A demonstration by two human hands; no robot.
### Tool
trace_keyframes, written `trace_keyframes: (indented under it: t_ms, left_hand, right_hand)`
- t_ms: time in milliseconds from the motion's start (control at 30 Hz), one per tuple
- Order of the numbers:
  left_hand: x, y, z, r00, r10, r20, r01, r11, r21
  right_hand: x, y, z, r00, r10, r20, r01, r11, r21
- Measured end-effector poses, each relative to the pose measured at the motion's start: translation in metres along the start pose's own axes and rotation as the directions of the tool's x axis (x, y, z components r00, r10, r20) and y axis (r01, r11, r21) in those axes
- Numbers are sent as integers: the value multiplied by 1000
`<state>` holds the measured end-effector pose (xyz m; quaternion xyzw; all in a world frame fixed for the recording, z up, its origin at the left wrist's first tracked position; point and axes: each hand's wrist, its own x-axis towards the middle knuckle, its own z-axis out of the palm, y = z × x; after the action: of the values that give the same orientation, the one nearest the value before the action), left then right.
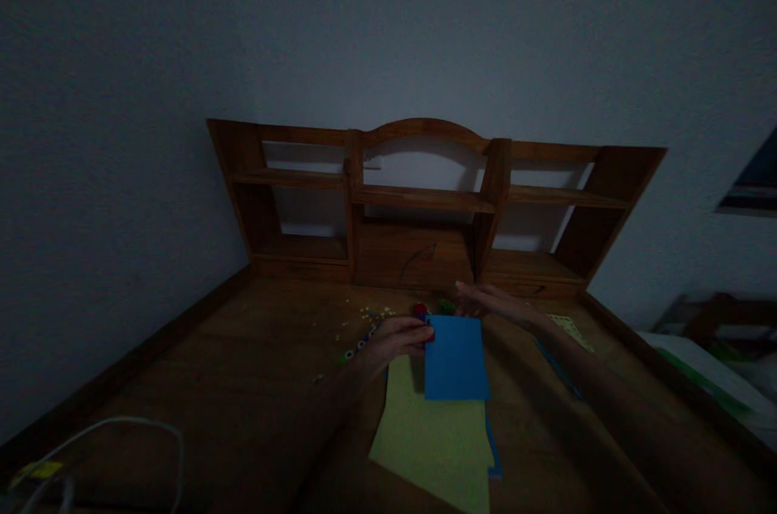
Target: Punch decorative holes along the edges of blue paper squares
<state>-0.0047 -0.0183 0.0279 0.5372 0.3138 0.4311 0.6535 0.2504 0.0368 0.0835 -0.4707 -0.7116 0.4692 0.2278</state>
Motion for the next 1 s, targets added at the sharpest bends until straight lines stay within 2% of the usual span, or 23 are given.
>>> trace_keyframes:
  t_ms: [33, 100, 200, 333, 433, 533, 667, 767, 900, 1000]
  left_hand:
    - [1, 0, 0, 1000, -12, 4, 12, 1000, 2]
    - [3, -2, -1, 1000, -28, -2, 28, 1000, 2]
    - [7, -7, -4, 999, -34, -31, 34, 999, -5]
    - [16, -19, -9, 993, -59, -104, 59, 998, 1]
    - [26, -30, -15, 980, -89, -180, 90, 996, 1]
    - [35, -34, -21, 964, -106, -244, 108, 994, -5]
    - [36, -28, -23, 941, -59, -333, 47, 998, -46]
    - [30, -20, -20, 922, -29, -385, -3, 997, -83]
    - [23, -15, -18, 918, 14, -397, -40, 998, -57]
    - [23, -15, -22, 920, -2, -392, -44, 993, -107]
  right_hand:
    - [-6, 10, 0, 999, 15, -35, -13, 998, 58]
    - [-17, 28, 4, 998, 62, -13, -58, 977, 206]
    - [-27, 46, 20, 998, 49, -26, -40, 959, 280]
    - [-25, 60, 40, 1000, 15, -13, -9, 926, 378]
    - [-19, 73, 46, 994, 12, -108, 38, 894, 447]
    - [-17, 83, 44, 976, 32, -216, 70, 891, 448]
    - [-22, 86, 38, 962, 45, -269, 70, 912, 404]
    - [-24, 84, 38, 962, 35, -271, 69, 928, 367]
    - [-23, 85, 40, 971, 14, -240, 71, 936, 343]
    - [-22, 88, 41, 976, 18, -219, 56, 944, 326]
